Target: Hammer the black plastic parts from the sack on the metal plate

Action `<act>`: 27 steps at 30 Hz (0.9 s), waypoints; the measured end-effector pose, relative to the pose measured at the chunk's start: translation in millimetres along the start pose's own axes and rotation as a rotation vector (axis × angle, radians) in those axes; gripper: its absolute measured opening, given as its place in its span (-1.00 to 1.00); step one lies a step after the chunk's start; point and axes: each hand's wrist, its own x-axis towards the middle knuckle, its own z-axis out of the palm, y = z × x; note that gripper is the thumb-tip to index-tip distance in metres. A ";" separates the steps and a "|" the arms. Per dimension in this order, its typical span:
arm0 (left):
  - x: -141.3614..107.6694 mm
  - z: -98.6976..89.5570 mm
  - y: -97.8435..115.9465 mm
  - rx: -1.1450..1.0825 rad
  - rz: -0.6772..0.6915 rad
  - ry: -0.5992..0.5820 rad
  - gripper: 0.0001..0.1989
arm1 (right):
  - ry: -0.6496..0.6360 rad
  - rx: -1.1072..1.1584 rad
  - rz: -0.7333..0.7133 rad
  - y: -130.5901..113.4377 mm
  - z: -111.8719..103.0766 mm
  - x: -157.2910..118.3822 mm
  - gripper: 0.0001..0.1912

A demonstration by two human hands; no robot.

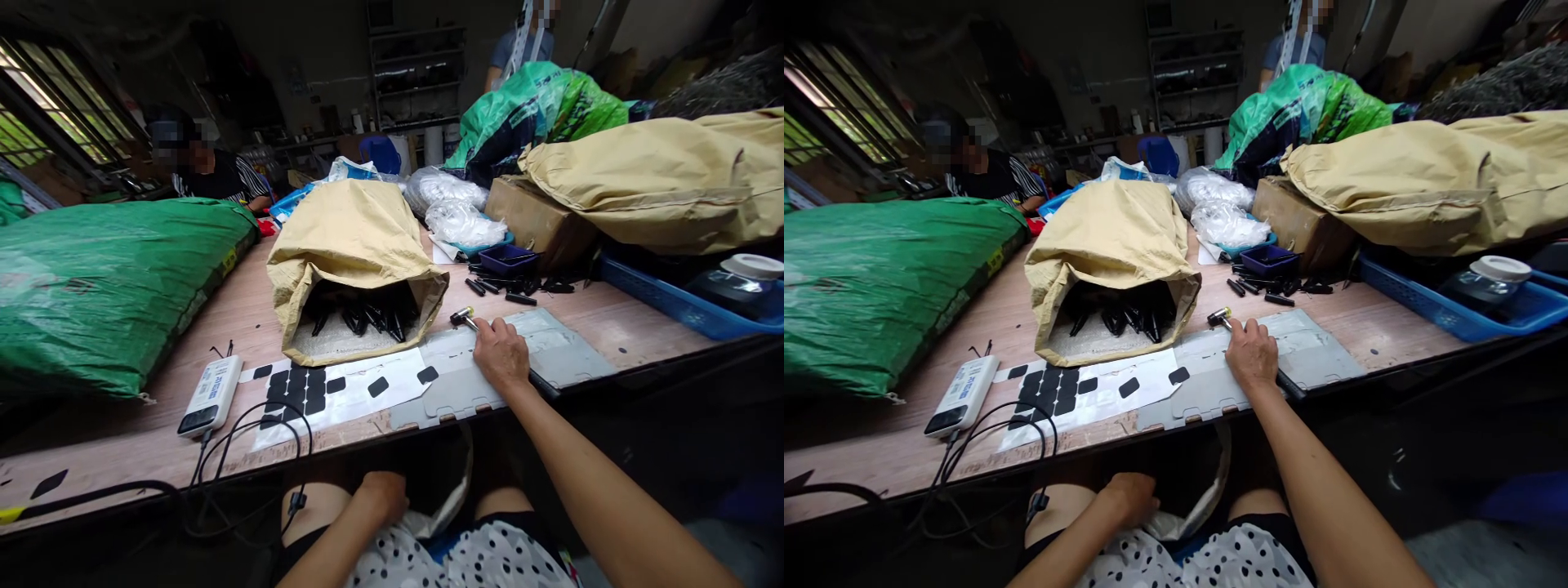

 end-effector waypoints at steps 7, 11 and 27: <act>-55.1 -128.2 47.9 -0.461 0.505 0.035 -0.66 | 0.008 -0.015 -0.009 1.5 0.4 -1.1 -0.63; -26.7 -206.9 14.8 -0.420 0.045 0.825 -0.67 | -0.001 -0.016 -0.009 1.2 0.0 -0.5 -0.62; 5.0 -200.0 -45.9 -0.143 -0.355 1.301 -0.70 | -0.009 -0.036 -0.004 -1.7 -2.6 1.2 -0.65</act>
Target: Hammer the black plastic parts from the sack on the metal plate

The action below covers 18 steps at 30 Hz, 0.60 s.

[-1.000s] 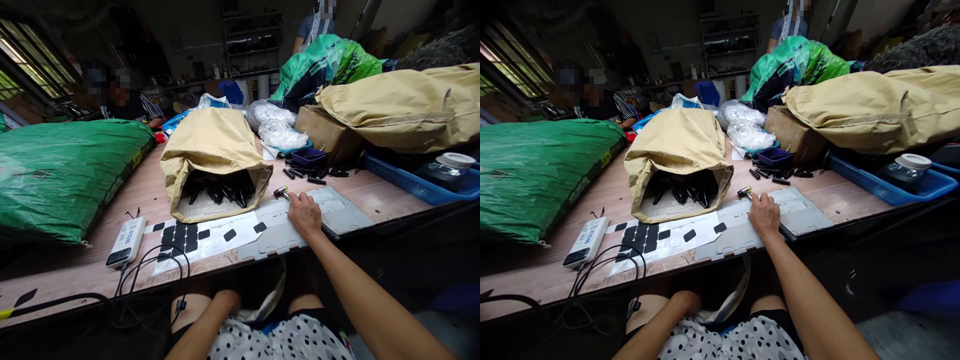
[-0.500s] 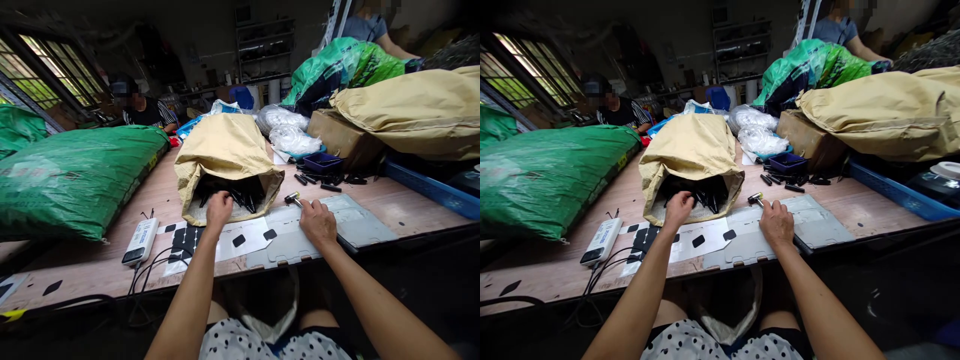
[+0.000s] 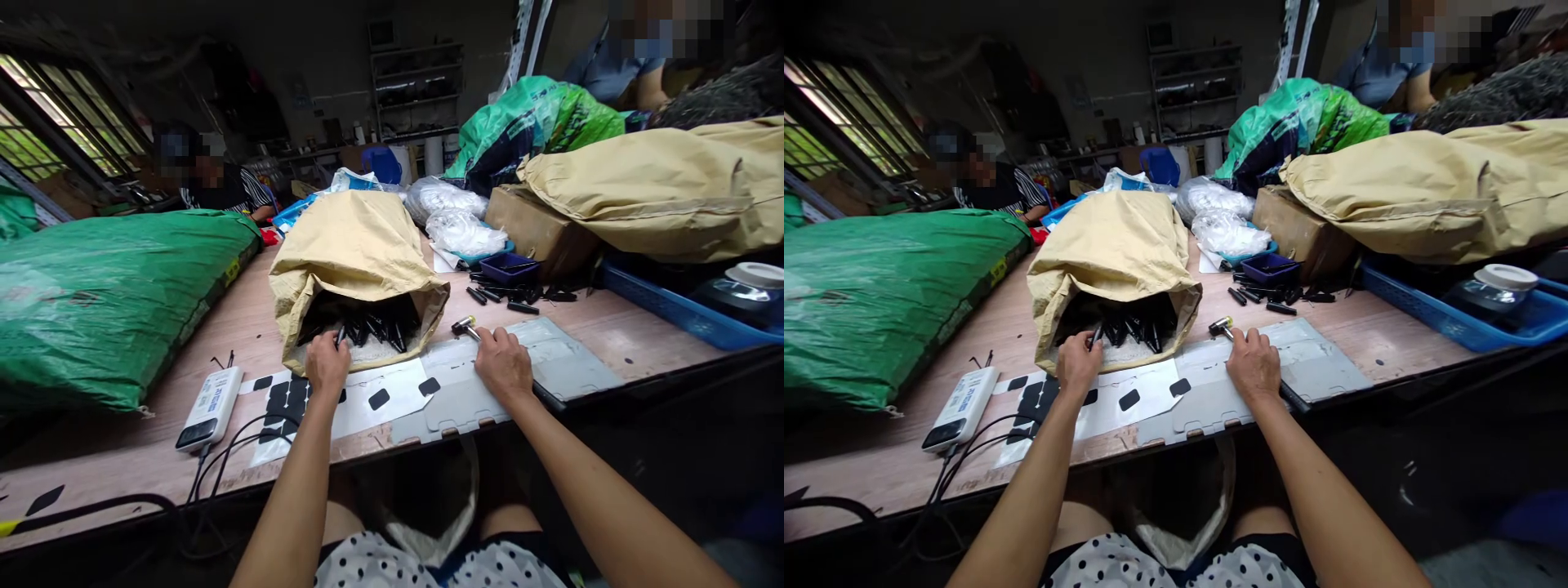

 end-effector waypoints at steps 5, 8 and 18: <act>-65.4 -6.1 22.8 -0.441 0.444 -0.287 -0.73 | 0.002 -0.001 0.002 0.1 -1.2 -0.7 -0.65; -86.8 5.5 33.0 -0.479 0.512 -0.441 -0.76 | 0.003 0.001 -0.001 0.1 -1.6 -2.2 -0.65; -88.8 19.8 31.2 -0.522 0.411 -0.426 -0.85 | -0.074 0.255 0.133 5.3 -22.0 -0.2 -0.63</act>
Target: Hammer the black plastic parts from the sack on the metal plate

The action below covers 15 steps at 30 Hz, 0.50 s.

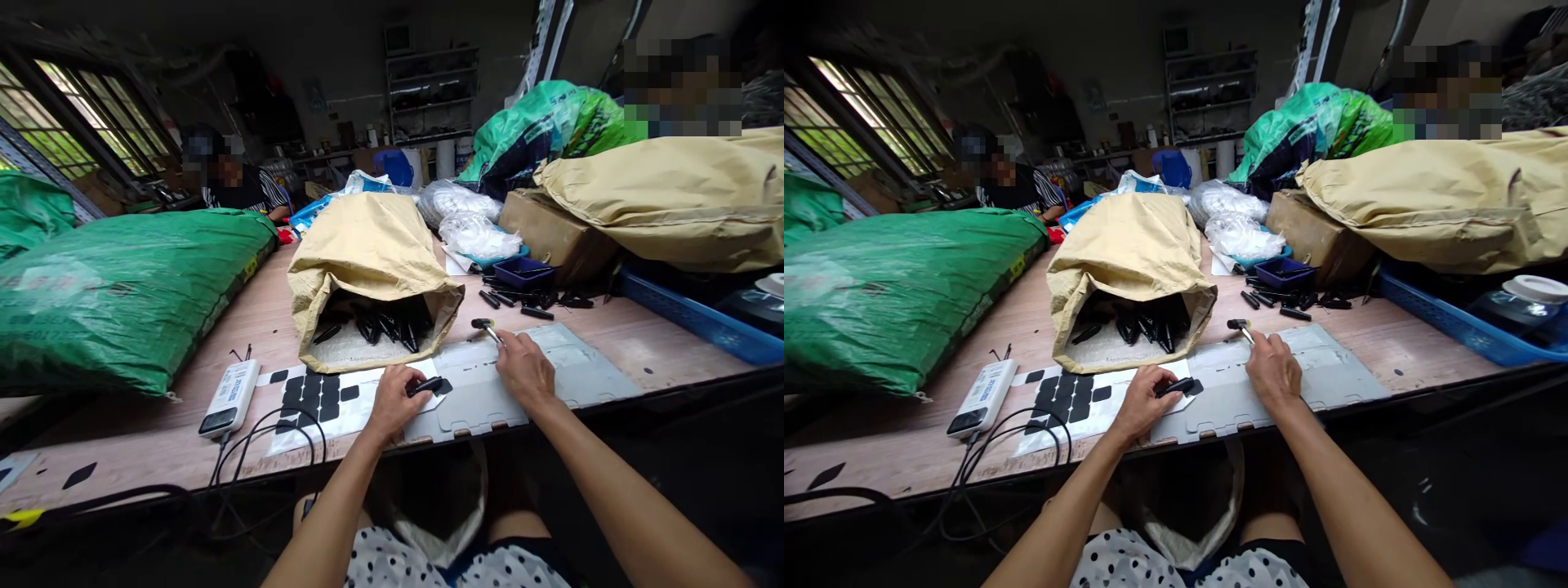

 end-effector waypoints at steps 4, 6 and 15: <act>-1.1 -1.4 0.7 -0.043 -0.003 -0.015 -0.86 | 0.078 0.372 -0.020 -14.6 -21.2 -31.0 -0.63; -2.0 -2.2 1.2 -0.064 -0.004 -0.015 -0.86 | 0.024 0.553 -0.147 -25.7 -27.6 -53.9 -0.64; -3.4 -1.8 2.3 -0.066 -0.002 0.038 -0.83 | -0.134 0.559 -0.365 -56.5 -26.6 -113.2 -0.58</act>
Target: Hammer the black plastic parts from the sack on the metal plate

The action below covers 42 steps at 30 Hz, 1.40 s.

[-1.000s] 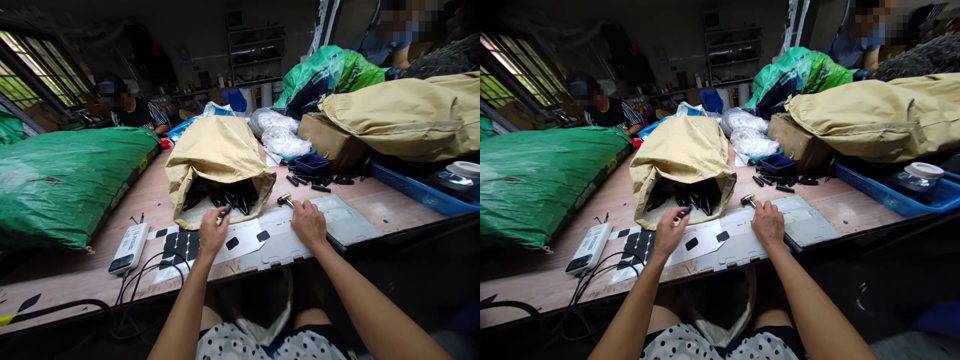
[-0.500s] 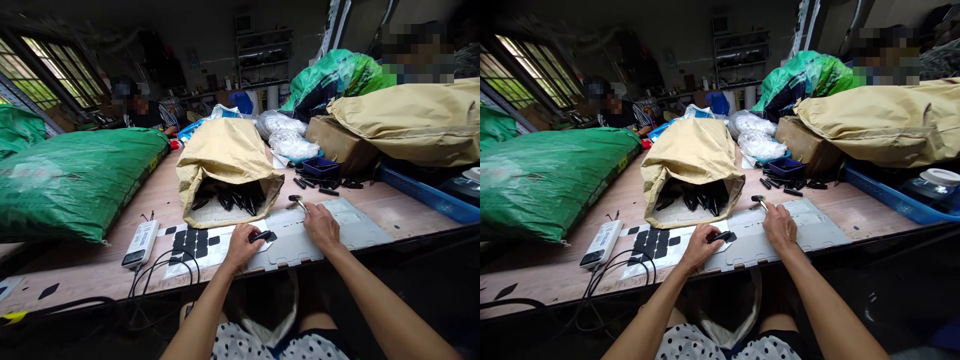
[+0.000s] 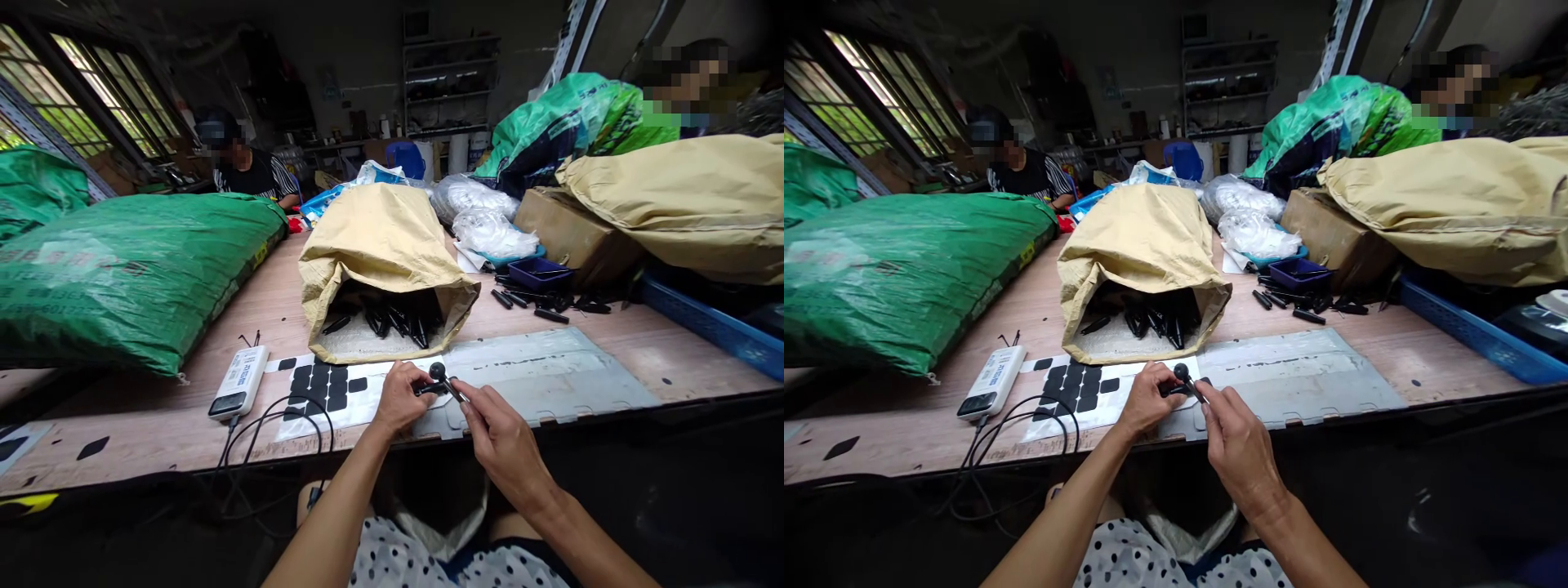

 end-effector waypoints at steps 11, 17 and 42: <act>0.5 1.1 -1.2 -0.017 0.000 0.001 -0.81 | 0.034 -0.114 0.004 3.0 -0.9 -6.1 -0.55; -0.6 1.8 -1.5 0.013 0.007 0.004 -0.82 | 0.021 -0.138 0.049 6.7 -6.3 -6.2 -0.58; 0.6 3.6 -4.3 0.056 -0.006 -0.010 -0.85 | 0.113 -0.828 0.196 108.0 -9.5 91.3 -0.61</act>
